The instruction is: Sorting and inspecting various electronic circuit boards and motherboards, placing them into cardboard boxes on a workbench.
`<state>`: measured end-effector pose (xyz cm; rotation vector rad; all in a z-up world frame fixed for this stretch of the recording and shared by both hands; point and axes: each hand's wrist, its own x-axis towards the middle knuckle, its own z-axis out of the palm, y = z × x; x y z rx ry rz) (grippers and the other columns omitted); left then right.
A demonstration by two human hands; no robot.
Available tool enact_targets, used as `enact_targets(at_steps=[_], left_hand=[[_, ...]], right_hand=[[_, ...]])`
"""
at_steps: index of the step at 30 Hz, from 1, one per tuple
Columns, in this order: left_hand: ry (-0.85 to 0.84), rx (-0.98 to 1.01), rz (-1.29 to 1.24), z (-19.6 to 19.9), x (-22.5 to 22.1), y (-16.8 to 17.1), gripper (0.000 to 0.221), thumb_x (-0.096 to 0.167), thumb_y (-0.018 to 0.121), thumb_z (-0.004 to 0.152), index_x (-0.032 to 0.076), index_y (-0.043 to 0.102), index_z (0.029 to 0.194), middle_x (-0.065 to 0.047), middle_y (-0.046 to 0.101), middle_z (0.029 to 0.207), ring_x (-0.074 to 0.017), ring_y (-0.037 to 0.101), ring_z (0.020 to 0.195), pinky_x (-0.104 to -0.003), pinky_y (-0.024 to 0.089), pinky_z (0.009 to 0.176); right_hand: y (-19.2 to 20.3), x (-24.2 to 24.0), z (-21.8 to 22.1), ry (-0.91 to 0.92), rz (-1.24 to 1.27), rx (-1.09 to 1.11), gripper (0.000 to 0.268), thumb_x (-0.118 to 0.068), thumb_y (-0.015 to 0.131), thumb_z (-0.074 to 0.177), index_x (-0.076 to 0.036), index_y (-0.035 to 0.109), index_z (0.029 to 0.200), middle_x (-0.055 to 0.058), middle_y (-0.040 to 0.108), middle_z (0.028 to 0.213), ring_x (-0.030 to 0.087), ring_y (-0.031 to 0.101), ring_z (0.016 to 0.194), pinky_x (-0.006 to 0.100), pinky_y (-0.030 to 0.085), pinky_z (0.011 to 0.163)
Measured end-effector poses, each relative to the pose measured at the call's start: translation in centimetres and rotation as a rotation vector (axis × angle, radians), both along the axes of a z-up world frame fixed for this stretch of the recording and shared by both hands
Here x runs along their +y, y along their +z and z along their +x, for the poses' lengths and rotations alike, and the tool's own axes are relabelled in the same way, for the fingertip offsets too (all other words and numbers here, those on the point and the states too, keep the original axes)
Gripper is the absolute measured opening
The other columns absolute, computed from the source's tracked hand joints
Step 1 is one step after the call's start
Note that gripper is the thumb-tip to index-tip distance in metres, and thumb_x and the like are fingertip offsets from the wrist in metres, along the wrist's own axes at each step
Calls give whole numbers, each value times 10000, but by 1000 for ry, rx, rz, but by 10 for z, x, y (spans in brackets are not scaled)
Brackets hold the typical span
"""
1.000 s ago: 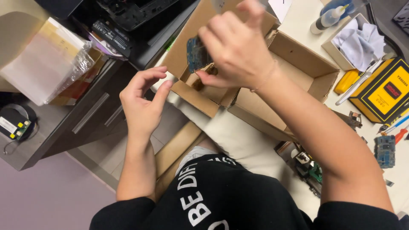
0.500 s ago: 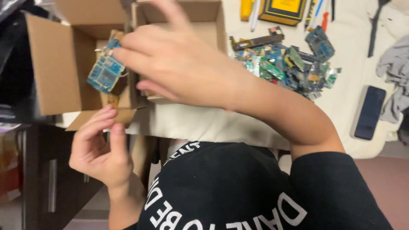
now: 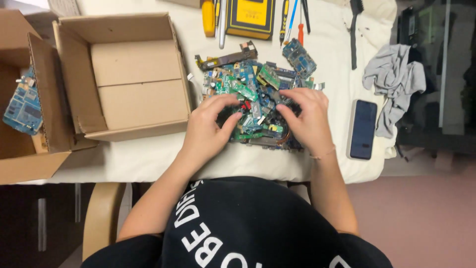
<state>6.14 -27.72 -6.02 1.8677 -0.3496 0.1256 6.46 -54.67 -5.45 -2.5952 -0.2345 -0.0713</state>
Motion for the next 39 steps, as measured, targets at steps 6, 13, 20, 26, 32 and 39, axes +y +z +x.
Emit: enact_targets(at_steps=[6,13,20,26,32,39], left_hand=[[44,54,0,2,1,-2,185,117,783,913,105,740,1092,-109,762,1099,-349,723,1055,-451,562,920],[50,118,-53,4,4,-1,175,115,796,903,114,763,1075,-98,774,1070,-315,737,1034,-409,579,890],[-27,73,-59,20,-7,14,159,109,766,920,100,752,1078,-110,765,1050,-327,736,1045,-415,596,888],[-91,73,-22,30,-15,17,150,167,716,949,111,730,1088,-69,758,1094,-270,723,1063,-381,559,901],[-82,160,58,42,-19,24,183,274,677,961,151,697,1095,-26,733,1144,-158,548,539,-292,488,618],[-66,268,-159,46,-24,17,537,309,688,946,65,518,1393,-144,657,1397,-263,625,1341,-372,561,1076]], right_hand=[[-19,4,50,-47,93,45,334,-414,833,918,-210,752,1170,-3,726,1080,225,652,1097,521,211,1159],[-21,8,54,-2,82,79,152,-291,823,945,-226,784,1077,-30,759,1016,203,685,1071,620,78,1174],[-39,-8,66,13,-160,-344,46,-171,810,1051,-176,824,1094,-10,750,921,174,656,1030,632,0,1191],[-46,-17,82,-105,40,-240,154,-217,777,1040,-152,778,1180,-37,696,874,185,652,941,583,96,1166],[-34,-7,86,-144,-43,-281,592,-131,714,1102,-19,388,1584,-78,670,878,163,650,907,531,187,1207],[33,16,68,-70,220,-493,549,-27,747,1144,-81,428,1588,35,779,955,216,621,1050,494,339,1268]])
